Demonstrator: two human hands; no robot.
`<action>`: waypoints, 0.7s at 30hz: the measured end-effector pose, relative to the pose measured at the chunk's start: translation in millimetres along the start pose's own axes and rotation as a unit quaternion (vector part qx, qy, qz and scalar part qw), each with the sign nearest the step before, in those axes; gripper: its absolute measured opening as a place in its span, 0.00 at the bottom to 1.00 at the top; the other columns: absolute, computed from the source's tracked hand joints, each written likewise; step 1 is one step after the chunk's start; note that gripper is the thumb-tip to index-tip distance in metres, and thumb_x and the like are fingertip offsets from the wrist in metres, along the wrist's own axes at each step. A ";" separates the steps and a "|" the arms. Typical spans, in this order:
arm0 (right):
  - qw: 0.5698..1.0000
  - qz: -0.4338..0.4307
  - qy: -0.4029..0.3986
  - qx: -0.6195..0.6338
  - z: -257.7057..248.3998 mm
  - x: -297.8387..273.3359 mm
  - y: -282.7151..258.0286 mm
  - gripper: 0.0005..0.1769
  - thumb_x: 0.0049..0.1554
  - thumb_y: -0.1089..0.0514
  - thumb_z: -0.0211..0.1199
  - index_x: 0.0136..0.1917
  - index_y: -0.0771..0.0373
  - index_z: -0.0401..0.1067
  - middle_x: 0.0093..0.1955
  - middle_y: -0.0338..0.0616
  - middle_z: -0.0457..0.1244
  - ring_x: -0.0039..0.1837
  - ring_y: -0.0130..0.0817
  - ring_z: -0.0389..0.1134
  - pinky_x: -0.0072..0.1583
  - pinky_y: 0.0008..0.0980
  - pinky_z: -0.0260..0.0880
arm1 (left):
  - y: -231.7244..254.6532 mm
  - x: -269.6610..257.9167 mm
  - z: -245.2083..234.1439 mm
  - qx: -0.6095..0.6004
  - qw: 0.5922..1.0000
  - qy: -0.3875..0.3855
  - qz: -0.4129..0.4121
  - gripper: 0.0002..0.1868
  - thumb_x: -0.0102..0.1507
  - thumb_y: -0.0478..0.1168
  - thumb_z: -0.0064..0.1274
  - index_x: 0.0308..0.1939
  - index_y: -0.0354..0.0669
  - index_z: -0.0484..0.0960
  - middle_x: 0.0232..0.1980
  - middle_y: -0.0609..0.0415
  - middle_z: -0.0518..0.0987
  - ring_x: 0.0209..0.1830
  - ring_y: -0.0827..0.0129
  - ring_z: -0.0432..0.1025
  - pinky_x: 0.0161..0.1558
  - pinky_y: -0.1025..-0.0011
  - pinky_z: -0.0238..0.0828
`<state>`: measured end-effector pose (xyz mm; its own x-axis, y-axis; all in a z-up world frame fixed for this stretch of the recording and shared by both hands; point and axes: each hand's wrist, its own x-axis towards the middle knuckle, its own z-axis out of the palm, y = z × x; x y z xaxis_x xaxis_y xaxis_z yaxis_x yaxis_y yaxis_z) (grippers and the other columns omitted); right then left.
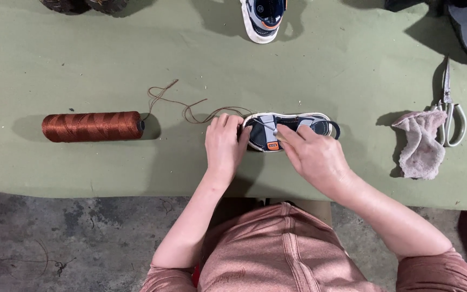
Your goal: Sewing a strap onto a sandal using a stitching awl and thread at a workbench.
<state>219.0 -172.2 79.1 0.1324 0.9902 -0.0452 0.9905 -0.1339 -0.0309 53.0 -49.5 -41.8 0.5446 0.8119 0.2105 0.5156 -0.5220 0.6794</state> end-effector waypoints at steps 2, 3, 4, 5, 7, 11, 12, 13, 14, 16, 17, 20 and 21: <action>1.000 0.007 0.005 -0.011 1.0 -2.6 -6.3 0.18 0.64 0.45 0.55 0.65 0.41 0.74 0.36 0.33 0.60 0.31 0.33 0.68 0.36 0.34 0.74 | -0.4 -0.3 1.7 -0.007 1.000 -0.001 -0.004 0.13 0.57 0.44 0.66 0.37 0.49 0.76 0.33 0.58 0.69 0.37 0.56 0.70 0.38 0.59 0.68; 0.999 0.005 0.022 -0.045 4.2 -4.6 -8.1 0.18 0.64 0.45 0.53 0.65 0.41 0.73 0.36 0.33 0.59 0.29 0.32 0.67 0.35 0.34 0.73 | -1.3 -0.4 3.8 -0.004 1.000 0.003 -0.004 0.13 0.57 0.44 0.66 0.37 0.49 0.75 0.33 0.58 0.68 0.36 0.57 0.70 0.38 0.60 0.67; 0.996 0.004 0.038 -0.078 7.4 -6.5 -9.9 0.18 0.64 0.44 0.52 0.65 0.40 0.73 0.36 0.32 0.57 0.28 0.32 0.66 0.33 0.34 0.72 | -2.4 -0.5 5.8 -0.001 1.000 0.007 -0.004 0.13 0.56 0.44 0.65 0.36 0.50 0.75 0.33 0.59 0.68 0.36 0.59 0.70 0.38 0.61 0.66; 0.996 0.005 0.038 -0.078 9.9 -8.2 -12.8 0.18 0.64 0.44 0.52 0.65 0.40 0.73 0.36 0.32 0.57 0.28 0.32 0.66 0.33 0.34 0.72 | -1.4 0.2 4.6 -0.001 1.000 0.007 -0.004 0.13 0.56 0.44 0.65 0.36 0.50 0.75 0.33 0.59 0.68 0.36 0.59 0.70 0.38 0.61 0.66; 0.990 0.008 0.058 -0.130 15.1 -11.0 -18.9 0.18 0.65 0.45 0.52 0.66 0.40 0.71 0.37 0.31 0.57 0.27 0.27 0.65 0.32 0.30 0.71 | 0.0 1.3 1.8 -0.024 1.000 0.005 0.000 0.11 0.58 0.44 0.63 0.35 0.49 0.75 0.32 0.58 0.69 0.36 0.58 0.70 0.38 0.61 0.65; 0.985 -0.006 0.079 -0.154 37.9 -17.0 -25.2 0.18 0.63 0.49 0.53 0.65 0.44 0.73 0.37 0.32 0.55 0.26 0.26 0.64 0.30 0.29 0.70 | 1.6 1.4 1.5 -0.039 0.999 0.013 0.002 0.10 0.59 0.44 0.62 0.35 0.49 0.75 0.32 0.59 0.68 0.36 0.59 0.70 0.39 0.62 0.64; 0.981 -0.009 0.090 -0.174 44.7 -18.7 -27.0 0.19 0.63 0.49 0.54 0.66 0.45 0.72 0.38 0.33 0.55 0.26 0.25 0.63 0.30 0.28 0.70 | -0.3 1.4 3.9 -0.047 0.999 0.019 0.010 0.10 0.60 0.44 0.61 0.35 0.49 0.75 0.32 0.59 0.68 0.36 0.59 0.69 0.39 0.63 0.64; 0.976 -0.011 0.100 -0.195 51.4 -20.4 -28.7 0.19 0.63 0.50 0.54 0.66 0.46 0.72 0.39 0.34 0.55 0.26 0.24 0.63 0.31 0.27 0.70 | -2.0 1.3 6.3 -0.054 0.998 0.024 0.017 0.09 0.61 0.44 0.59 0.35 0.49 0.74 0.31 0.60 0.67 0.35 0.60 0.69 0.39 0.64 0.64; 0.976 -0.011 0.100 -0.195 50.4 -18.8 -30.3 0.19 0.63 0.50 0.54 0.66 0.46 0.72 0.39 0.34 0.55 0.26 0.24 0.63 0.31 0.27 0.70 | -1.9 1.6 6.0 -0.054 0.998 0.024 0.017 0.09 0.61 0.44 0.59 0.35 0.49 0.74 0.31 0.60 0.67 0.35 0.60 0.69 0.39 0.64 0.64; 0.970 -0.009 0.130 -0.207 48.1 -15.4 -34.6 0.19 0.64 0.50 0.52 0.67 0.47 0.72 0.38 0.32 0.54 0.26 0.22 0.61 0.31 0.24 0.68 | -2.0 1.7 4.3 -0.069 0.997 0.025 0.023 0.09 0.62 0.44 0.58 0.34 0.49 0.74 0.31 0.60 0.66 0.35 0.60 0.68 0.39 0.64 0.63; 0.970 -0.009 0.131 -0.207 50.1 -12.0 -34.9 0.19 0.64 0.50 0.52 0.67 0.47 0.72 0.38 0.32 0.54 0.26 0.22 0.61 0.31 0.24 0.68 | -0.1 4.7 1.4 -0.068 0.997 0.026 0.023 0.09 0.62 0.44 0.58 0.34 0.49 0.74 0.31 0.60 0.66 0.35 0.60 0.68 0.39 0.64 0.63; 0.968 0.006 0.158 -0.194 56.2 -18.5 -33.3 0.19 0.65 0.50 0.54 0.67 0.48 0.73 0.38 0.33 0.55 0.27 0.23 0.61 0.31 0.23 0.68 | 12.6 2.3 -9.1 -0.079 0.997 0.024 0.010 0.08 0.61 0.40 0.61 0.36 0.48 0.76 0.33 0.60 0.68 0.35 0.61 0.70 0.40 0.64 0.64; 0.977 0.014 0.167 -0.136 58.7 -24.1 -30.5 0.19 0.65 0.50 0.53 0.68 0.48 0.73 0.39 0.32 0.56 0.29 0.24 0.63 0.34 0.24 0.70 | 18.5 0.6 -15.5 -0.112 0.993 0.020 -0.008 0.09 0.61 0.40 0.62 0.39 0.47 0.76 0.35 0.58 0.70 0.37 0.57 0.71 0.40 0.62 0.66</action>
<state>183.5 -194.3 22.5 0.1185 0.9507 0.2865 0.9536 -0.1894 0.2340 52.7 -54.6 -18.2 0.5079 0.8322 0.2226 0.3622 -0.4407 0.8214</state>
